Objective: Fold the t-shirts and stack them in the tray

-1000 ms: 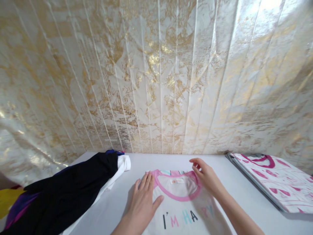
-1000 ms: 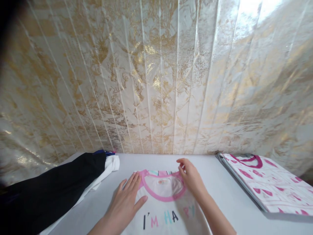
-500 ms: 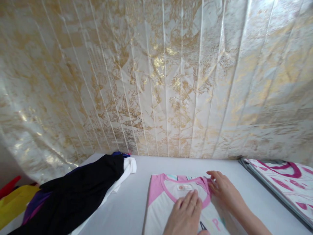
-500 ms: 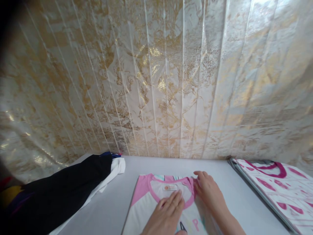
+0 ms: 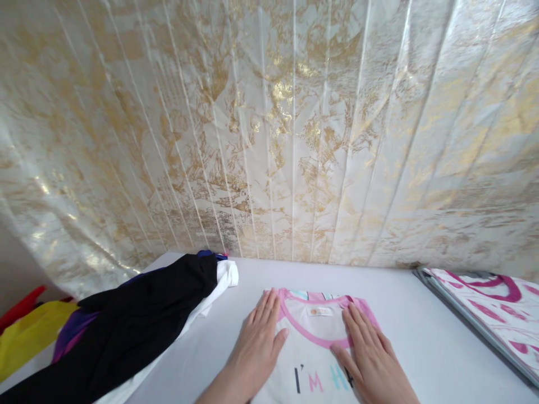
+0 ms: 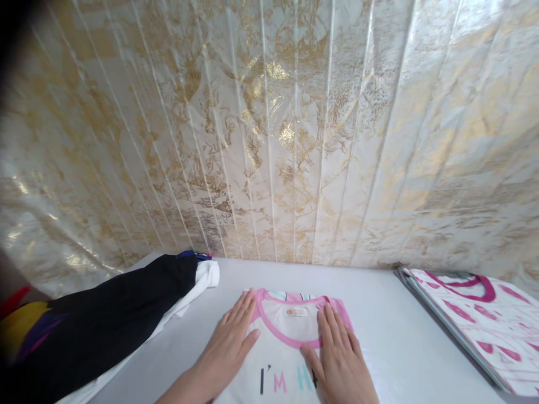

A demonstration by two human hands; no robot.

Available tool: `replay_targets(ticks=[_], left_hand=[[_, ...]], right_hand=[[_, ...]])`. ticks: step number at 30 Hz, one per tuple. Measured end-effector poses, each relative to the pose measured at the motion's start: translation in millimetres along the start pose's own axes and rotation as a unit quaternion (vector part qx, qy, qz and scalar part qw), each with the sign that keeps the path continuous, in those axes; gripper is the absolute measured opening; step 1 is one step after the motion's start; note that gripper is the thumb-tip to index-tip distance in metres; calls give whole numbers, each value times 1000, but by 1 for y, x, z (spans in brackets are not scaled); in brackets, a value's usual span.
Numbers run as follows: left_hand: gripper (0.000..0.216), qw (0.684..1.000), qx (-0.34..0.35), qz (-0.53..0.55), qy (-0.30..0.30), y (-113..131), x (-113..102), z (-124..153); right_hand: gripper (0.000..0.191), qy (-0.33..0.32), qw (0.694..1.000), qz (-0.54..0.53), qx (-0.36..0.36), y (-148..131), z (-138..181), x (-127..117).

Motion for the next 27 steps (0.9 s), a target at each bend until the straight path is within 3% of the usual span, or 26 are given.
replay_targets(ticks=[5, 8, 11, 16, 22, 27], left_hand=[[33, 988, -118, -1, 96, -4, -23, 22], [27, 986, -156, 10, 58, 6, -36, 44], [27, 989, -147, 15, 20, 21, -42, 56], [23, 990, -138, -9, 1, 35, -43, 53], [31, 986, -158, 39, -40, 34, -45, 49], [40, 988, -148, 9, -40, 40, -47, 52]], right_hand=[[65, -2, 1000, 9, 5, -2, -1, -3], [65, 9, 1000, 1, -2, -2, -1, -3], [68, 11, 1000, 8, -2, -3, 0, -4], [69, -21, 1000, 18, 15, -6, -1, -8], [70, -67, 996, 21, 53, -8, -3, -11], [67, -77, 995, 16, 54, -8, -3, -10]])
Point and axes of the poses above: each hand's wrist, its own z-axis away from the middle knuckle, its own x-axis out of the palm, y = z × x, the point moved 1 cm from there along -z, towards the middle knuckle, and after that the axes turned 15 degrees about x, right-handed, at the moved point
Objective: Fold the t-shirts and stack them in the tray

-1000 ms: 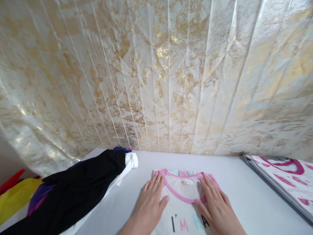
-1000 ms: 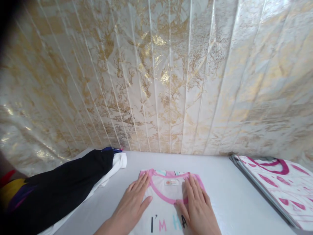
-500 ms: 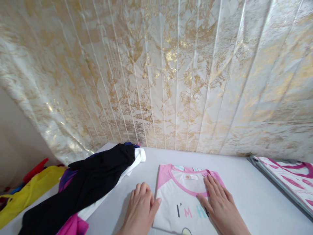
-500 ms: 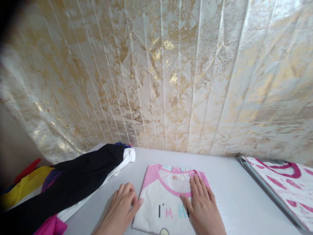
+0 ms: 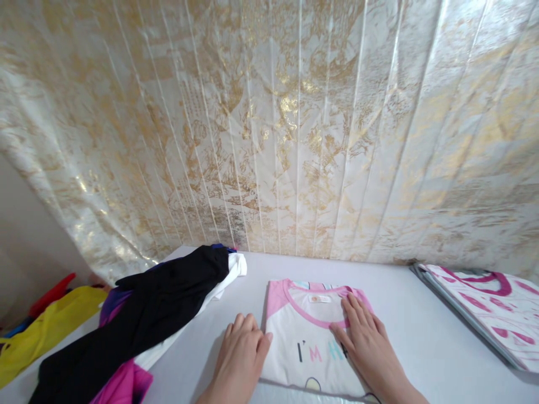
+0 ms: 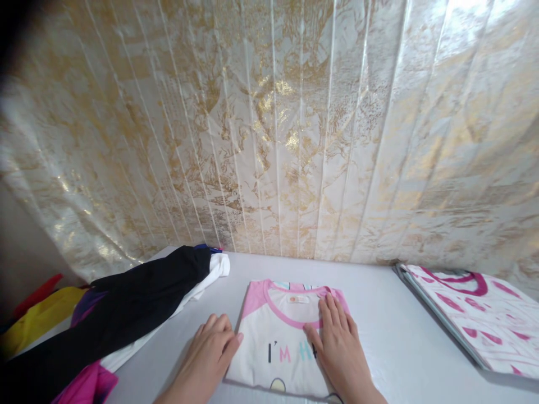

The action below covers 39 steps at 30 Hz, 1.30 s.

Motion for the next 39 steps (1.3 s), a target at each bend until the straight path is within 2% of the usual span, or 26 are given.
replay_targets(ticks=[11, 22, 25, 28, 32, 36, 39], left_hand=[[42, 997, 27, -67, -23, 0, 6, 0], [36, 995, 23, -90, -20, -8, 16, -2], [35, 993, 29, -109, -21, -7, 15, -2], [31, 992, 36, -120, 3, -4, 8, -2], [20, 993, 50, -101, 42, -2, 6, -9], [51, 988, 143, -48, 20, -3, 23, -23], [57, 983, 181, -24, -15, -2, 35, -28]], right_hand=[[63, 68, 997, -13, -33, 5, 3, -7], [64, 78, 995, -11, -56, 13, 20, -6], [64, 70, 996, -6, -57, 15, 28, -8], [60, 68, 996, -22, -61, 17, 31, -15], [54, 19, 997, -72, -14, 38, 20, -30], [54, -76, 983, -138, 96, 69, 3, -51], [57, -189, 955, -168, 153, 78, -2, -67]])
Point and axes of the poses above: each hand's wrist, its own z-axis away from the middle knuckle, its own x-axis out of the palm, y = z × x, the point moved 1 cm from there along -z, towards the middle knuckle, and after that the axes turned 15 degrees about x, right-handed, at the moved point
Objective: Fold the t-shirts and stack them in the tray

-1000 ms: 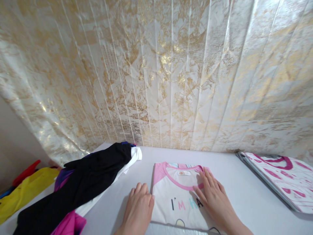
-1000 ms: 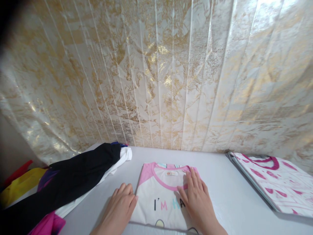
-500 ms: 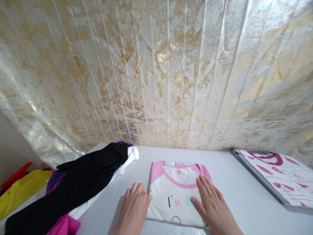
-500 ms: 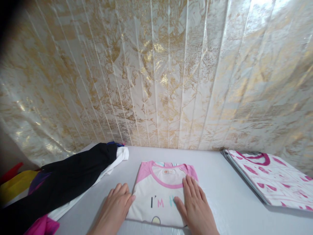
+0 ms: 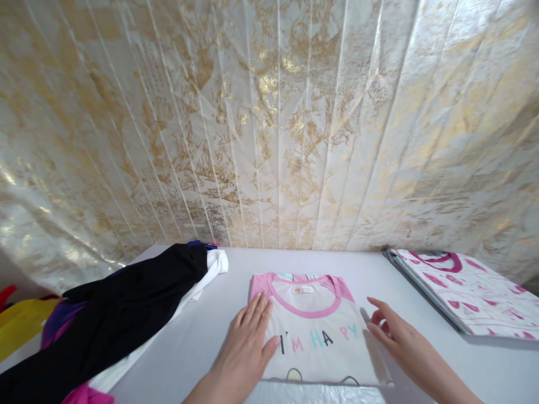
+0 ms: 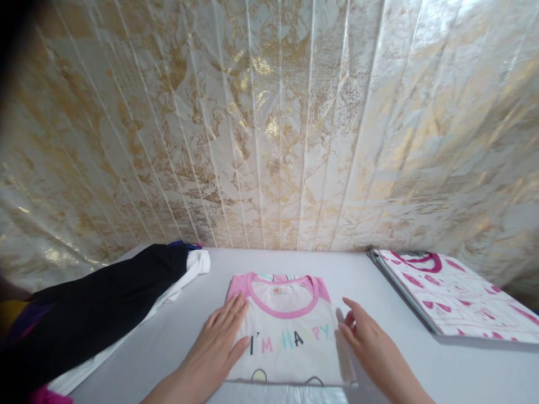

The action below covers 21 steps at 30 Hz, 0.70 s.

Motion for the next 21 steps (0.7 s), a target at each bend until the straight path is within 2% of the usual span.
replay_targets(ticks=[3, 8, 11, 14, 18, 21], left_hand=[[57, 1000, -14, 0, -8, 1, 5, 3], [58, 1000, -23, -22, -2, -4, 7, 15], [57, 1000, -12, -21, 6, -2, 3, 10], [54, 999, 48, 17, -5, 18, -10, -19], [50, 977, 186, 102, -37, 61, -22, -82], [52, 971, 200, 121, -46, 79, -13, -121]], right_hand=[[53, -82, 996, -3, 20, -4, 5, -6], [42, -128, 992, 17, 13, -8, 4, -7], [36, -154, 988, 12, 25, -14, 4, -11], [34, -152, 988, 12, 36, -23, 8, -13], [39, -123, 992, 24, 28, -29, 12, -14], [43, -138, 990, 13, 32, -28, 14, -19]])
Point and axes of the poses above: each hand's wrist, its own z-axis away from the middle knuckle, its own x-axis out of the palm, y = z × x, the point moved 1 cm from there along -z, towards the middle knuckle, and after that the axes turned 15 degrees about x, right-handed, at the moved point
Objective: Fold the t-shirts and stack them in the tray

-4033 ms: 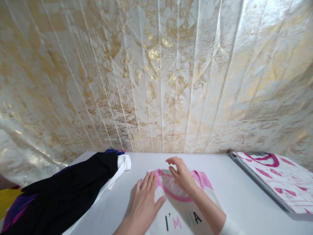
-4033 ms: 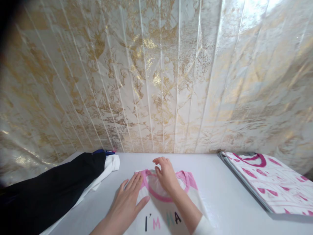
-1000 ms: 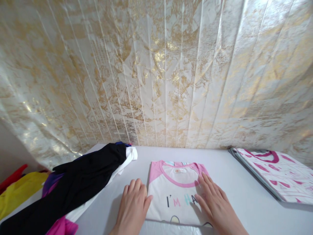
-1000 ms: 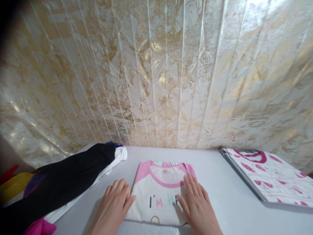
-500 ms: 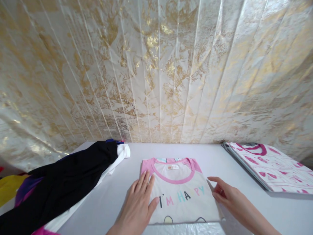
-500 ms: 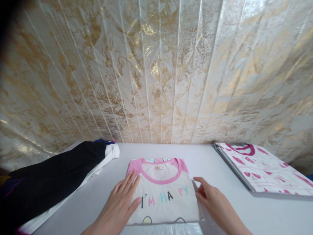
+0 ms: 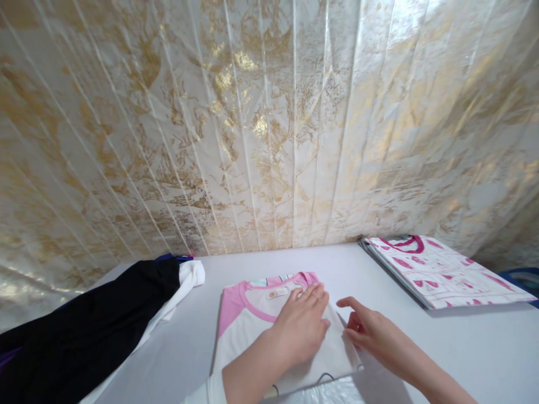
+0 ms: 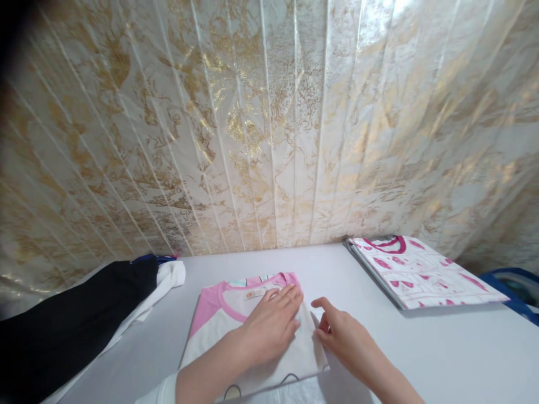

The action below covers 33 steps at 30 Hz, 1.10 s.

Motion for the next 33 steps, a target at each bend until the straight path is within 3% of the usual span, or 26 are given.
replay_targets(ticks=[3, 6, 12, 16, 19, 26, 29, 33], left_hand=[[57, 1000, -18, 3, 6, -10, 17, -16], [56, 999, -17, -14, 37, -16, 31, -13], [50, 998, -14, -26, 59, -17, 35, -7], [49, 997, -14, -18, 71, -16, 34, -8], [50, 997, -18, -12, 73, -16, 34, -7], [55, 998, -40, 0, 39, -12, 32, -1], [56, 998, -53, 20, -6, -11, 23, -1], [58, 995, -81, 20, -60, -13, 7, -9]], right_hand=[[47, -40, 999, -33, 7, 2, 4, -6], [54, -84, 994, -71, 3, 4, 4, -6], [65, -179, 973, -148, -8, 16, -3, 0], [41, -173, 978, -114, 4, 15, 2, -7], [21, -132, 989, -64, 3, 7, 6, -10], [11, -14, 1000, 21, 17, -14, 8, -6], [16, -31, 999, -3, 31, -19, 9, -6], [20, -128, 983, -128, 37, -15, 8, -8]])
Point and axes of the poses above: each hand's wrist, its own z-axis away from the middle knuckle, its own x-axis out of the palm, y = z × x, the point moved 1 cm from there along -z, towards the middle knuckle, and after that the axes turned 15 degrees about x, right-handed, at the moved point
